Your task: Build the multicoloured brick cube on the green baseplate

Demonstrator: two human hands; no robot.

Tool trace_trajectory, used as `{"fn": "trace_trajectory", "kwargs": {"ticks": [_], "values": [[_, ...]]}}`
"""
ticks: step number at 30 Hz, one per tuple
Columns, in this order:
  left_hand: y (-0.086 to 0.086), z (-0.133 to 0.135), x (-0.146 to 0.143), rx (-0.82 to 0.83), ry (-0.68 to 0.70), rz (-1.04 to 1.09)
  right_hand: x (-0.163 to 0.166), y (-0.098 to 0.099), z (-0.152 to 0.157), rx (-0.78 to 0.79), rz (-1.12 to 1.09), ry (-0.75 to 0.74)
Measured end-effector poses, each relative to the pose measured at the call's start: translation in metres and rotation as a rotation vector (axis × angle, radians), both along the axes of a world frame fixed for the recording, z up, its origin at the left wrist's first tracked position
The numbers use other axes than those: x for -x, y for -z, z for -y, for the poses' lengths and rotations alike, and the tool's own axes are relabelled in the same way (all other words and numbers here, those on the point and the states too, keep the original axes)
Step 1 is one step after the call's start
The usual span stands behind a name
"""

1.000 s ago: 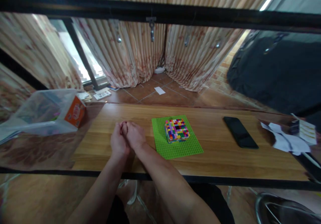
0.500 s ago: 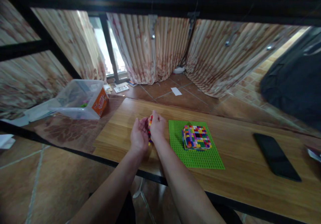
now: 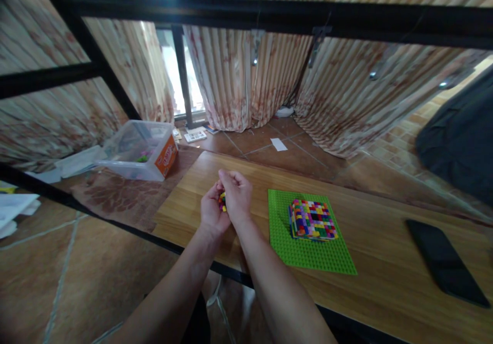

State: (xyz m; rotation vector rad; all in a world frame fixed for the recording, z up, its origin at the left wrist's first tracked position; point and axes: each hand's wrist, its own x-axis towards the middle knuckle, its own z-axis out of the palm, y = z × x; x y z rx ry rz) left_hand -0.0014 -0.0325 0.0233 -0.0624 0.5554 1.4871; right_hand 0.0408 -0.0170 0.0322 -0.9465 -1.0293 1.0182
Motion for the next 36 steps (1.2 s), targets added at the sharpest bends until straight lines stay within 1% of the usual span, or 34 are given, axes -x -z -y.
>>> {"fn": "trace_trajectory", "kwargs": {"ticks": [3, 5, 7, 9, 11, 12, 13, 14, 15, 17, 18, 20, 23, 25, 28, 33, 36], "values": [[0.006, -0.001, 0.002, -0.002, 0.011, -0.02, 0.005, -0.003, 0.0, 0.007, 0.073, 0.033], [0.009, -0.002, 0.001, 0.022, 0.043, -0.024, 0.009, -0.006, -0.001, 0.004, 0.161, 0.048], [0.009, -0.002, 0.0, 0.053, 0.076, -0.006, 0.009, -0.009, -0.003, -0.01, 0.197, 0.05], [0.007, -0.004, 0.001, 0.078, 0.071, 0.034, 0.001, -0.014, -0.007, -0.019, 0.152, 0.053], [0.002, -0.007, 0.007, 0.109, 0.016, 0.085, -0.015, -0.017, -0.009, -0.016, 0.113, 0.087], [-0.001, -0.008, 0.012, 0.127, -0.032, 0.108, -0.026, -0.017, -0.009, -0.019, 0.167, 0.118], [-0.004, -0.01, 0.017, 0.151, -0.083, 0.129, -0.038, -0.015, -0.007, -0.005, 0.267, 0.178], [-0.006, -0.012, 0.023, 0.159, -0.129, 0.14, -0.049, -0.012, -0.003, 0.018, 0.426, 0.211], [-0.008, -0.013, 0.029, 0.161, -0.168, 0.138, -0.058, -0.007, 0.002, 0.051, 0.634, 0.219], [-0.01, -0.016, 0.04, 0.154, -0.21, 0.113, -0.068, 0.004, 0.016, 0.17, 1.039, 0.184], [-0.01, -0.016, 0.044, 0.143, -0.219, 0.099, -0.067, 0.01, 0.024, 0.216, 1.199, 0.152], [-0.009, -0.016, 0.047, 0.113, -0.213, 0.081, -0.057, 0.018, 0.037, 0.278, 1.434, 0.118], [-0.007, -0.014, 0.046, 0.082, -0.176, 0.073, -0.033, 0.024, 0.048, 0.28, 1.639, 0.065], [-0.006, -0.013, 0.045, 0.077, -0.158, 0.051, -0.022, 0.026, 0.05, 0.241, 1.707, 0.028], [-0.007, -0.013, 0.044, 0.085, -0.142, 0.022, -0.018, 0.028, 0.049, 0.183, 1.758, -0.034], [-0.008, -0.011, 0.041, 0.121, -0.093, 0.018, -0.027, 0.03, 0.047, 0.113, 1.788, -0.144], [-0.007, -0.009, 0.037, 0.146, -0.074, 0.005, -0.034, 0.03, 0.041, 0.081, 1.784, -0.163]]}}
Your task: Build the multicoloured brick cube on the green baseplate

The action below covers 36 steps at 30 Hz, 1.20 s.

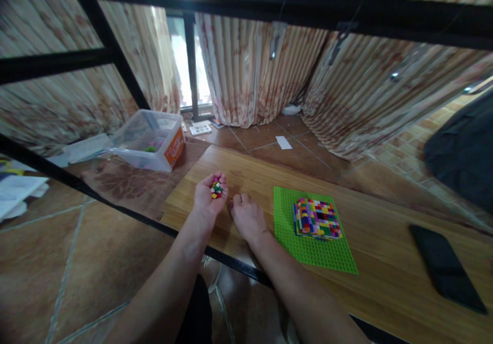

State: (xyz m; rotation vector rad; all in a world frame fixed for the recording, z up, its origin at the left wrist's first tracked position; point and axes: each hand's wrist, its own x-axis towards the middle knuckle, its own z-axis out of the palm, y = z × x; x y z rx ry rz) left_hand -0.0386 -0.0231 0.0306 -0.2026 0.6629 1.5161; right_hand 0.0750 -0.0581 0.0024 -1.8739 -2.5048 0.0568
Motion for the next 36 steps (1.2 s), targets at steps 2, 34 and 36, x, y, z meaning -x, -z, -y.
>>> {"fn": "trace_trajectory", "kwargs": {"ticks": [2, 34, 36], "values": [[0.001, 0.001, -0.003, 0.023, 0.019, -0.009, -0.005, 0.001, -0.005, -0.015, -0.009, 0.028], [0.005, 0.004, -0.035, 0.035, 0.189, 0.005, -0.012, -0.027, -0.042, -0.354, -0.752, 0.284], [-0.001, 0.007, -0.04, 0.001, 0.233, 0.033, 0.0, -0.036, -0.04, -0.356, -0.892, 0.237]]}}
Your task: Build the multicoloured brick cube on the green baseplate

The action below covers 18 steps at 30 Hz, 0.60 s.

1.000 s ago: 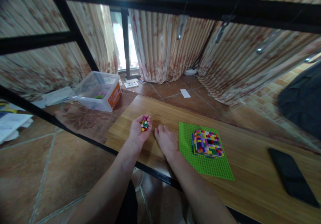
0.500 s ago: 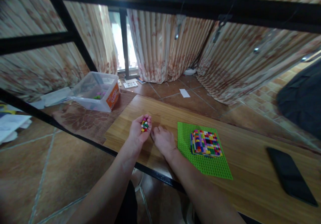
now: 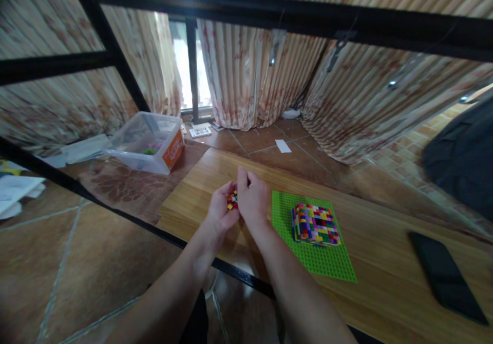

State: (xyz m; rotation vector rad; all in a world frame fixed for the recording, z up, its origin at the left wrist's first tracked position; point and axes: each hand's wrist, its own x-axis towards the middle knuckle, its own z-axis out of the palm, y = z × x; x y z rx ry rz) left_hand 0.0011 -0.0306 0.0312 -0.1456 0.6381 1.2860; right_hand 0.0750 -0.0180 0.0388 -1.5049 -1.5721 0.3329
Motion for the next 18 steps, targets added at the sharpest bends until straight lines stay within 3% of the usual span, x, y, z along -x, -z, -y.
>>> {"fn": "trace_trajectory", "kwargs": {"ticks": [8, 14, 18], "values": [[-0.006, 0.002, -0.001, -0.026, -0.039, 0.059, 0.024, 0.004, 0.004, 0.019, -0.559, -0.083], [-0.005, 0.002, 0.0, -0.036, -0.035, 0.104, 0.033, -0.008, 0.003, 0.01, -0.718, -0.1], [-0.004, 0.003, -0.001, -0.051, 0.001, 0.13, 0.037, -0.014, 0.001, 0.048, -0.962, -0.135]]}}
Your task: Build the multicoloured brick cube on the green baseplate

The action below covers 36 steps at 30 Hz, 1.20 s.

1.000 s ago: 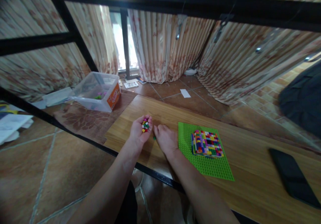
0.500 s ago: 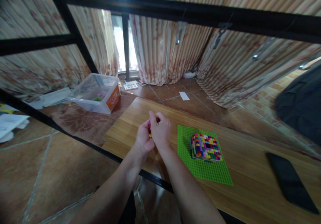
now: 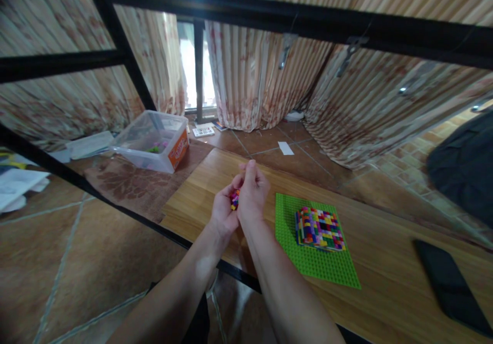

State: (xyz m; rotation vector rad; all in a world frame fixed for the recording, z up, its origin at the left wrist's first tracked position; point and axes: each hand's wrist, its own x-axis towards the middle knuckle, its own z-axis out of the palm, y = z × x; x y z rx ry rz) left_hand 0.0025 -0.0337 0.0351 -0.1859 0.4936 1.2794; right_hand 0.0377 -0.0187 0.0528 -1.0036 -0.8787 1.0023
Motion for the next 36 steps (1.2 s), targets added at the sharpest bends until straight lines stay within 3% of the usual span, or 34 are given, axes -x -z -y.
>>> {"fn": "trace_trajectory", "kwargs": {"ticks": [5, 8, 11, 15, 20, 23, 27, 30, 32, 36], "values": [[0.0, -0.001, 0.003, 0.035, -0.067, 0.082, -0.013, -0.011, -0.007, 0.033, -0.267, -0.072], [-0.002, -0.003, 0.015, 0.124, -0.143, 0.114, -0.036, -0.009, -0.002, -0.025, -0.187, -0.026], [-0.006, -0.005, 0.031, 0.076, -0.169, 0.122, -0.06, 0.008, 0.015, -0.023, 0.237, 0.048], [-0.01, -0.007, 0.042, 0.004, -0.179, 0.064, -0.071, 0.039, 0.043, 0.106, 0.933, -0.219], [-0.011, -0.006, 0.038, -0.002, -0.141, -0.056, -0.056, 0.053, 0.053, 0.113, 1.342, -0.355], [-0.011, -0.006, 0.034, 0.005, -0.123, -0.103, -0.055, 0.047, 0.056, 0.074, 1.319, -0.366], [-0.009, -0.009, 0.024, -0.011, -0.061, -0.164, -0.077, 0.026, 0.069, -0.014, 1.059, -0.302], [-0.007, -0.01, 0.011, -0.036, 0.015, -0.184, -0.114, 0.004, 0.075, -0.076, 0.96, -0.161], [-0.005, -0.008, 0.0, -0.041, 0.067, -0.172, -0.147, -0.007, 0.071, -0.078, 0.923, 0.027], [-0.002, -0.004, -0.024, -0.016, 0.151, -0.175, -0.215, -0.011, 0.055, 0.003, 0.926, 0.2]]}}
